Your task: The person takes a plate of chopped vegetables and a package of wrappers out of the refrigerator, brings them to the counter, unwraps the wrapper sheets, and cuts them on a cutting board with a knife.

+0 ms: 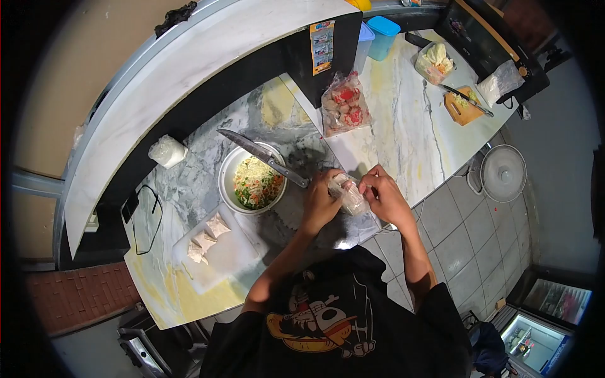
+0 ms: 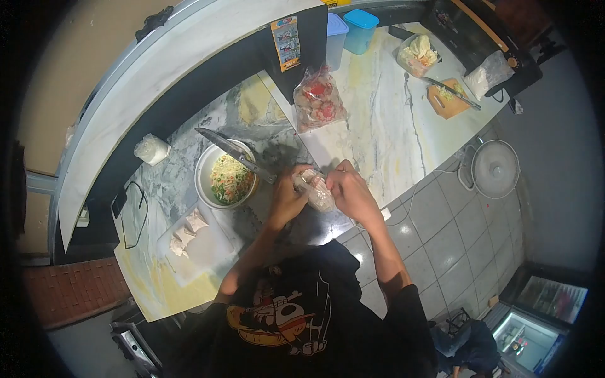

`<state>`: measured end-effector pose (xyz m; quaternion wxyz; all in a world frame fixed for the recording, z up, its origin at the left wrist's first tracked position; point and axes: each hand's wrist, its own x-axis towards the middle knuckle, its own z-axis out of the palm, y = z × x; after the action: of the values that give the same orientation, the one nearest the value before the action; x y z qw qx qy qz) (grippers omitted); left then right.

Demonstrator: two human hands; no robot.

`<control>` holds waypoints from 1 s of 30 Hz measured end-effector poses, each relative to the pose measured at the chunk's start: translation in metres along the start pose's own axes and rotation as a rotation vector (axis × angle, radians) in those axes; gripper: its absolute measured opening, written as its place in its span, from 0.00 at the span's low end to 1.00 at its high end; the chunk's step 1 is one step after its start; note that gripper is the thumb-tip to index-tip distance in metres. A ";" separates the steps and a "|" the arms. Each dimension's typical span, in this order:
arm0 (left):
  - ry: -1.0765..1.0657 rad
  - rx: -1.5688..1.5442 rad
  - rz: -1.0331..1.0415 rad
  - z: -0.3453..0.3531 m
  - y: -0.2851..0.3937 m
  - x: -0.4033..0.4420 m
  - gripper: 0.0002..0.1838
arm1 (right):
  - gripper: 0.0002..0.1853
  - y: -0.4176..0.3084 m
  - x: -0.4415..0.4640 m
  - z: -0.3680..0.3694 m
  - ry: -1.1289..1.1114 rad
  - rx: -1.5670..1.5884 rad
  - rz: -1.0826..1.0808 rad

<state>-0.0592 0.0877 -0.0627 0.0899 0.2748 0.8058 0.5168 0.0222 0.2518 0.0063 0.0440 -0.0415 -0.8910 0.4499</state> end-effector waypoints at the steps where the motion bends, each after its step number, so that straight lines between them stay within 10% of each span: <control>1: 0.007 -0.024 0.009 0.000 0.001 0.000 0.18 | 0.06 -0.004 -0.001 -0.001 0.007 -0.043 0.038; 30: 0.037 -0.101 -0.077 0.003 0.011 -0.002 0.21 | 0.16 -0.020 -0.019 -0.007 -0.012 -0.374 0.097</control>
<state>-0.0528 0.0926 -0.0549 0.1085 0.2293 0.7902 0.5579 0.0408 0.2436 0.0253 0.0083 -0.0892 -0.9563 0.2783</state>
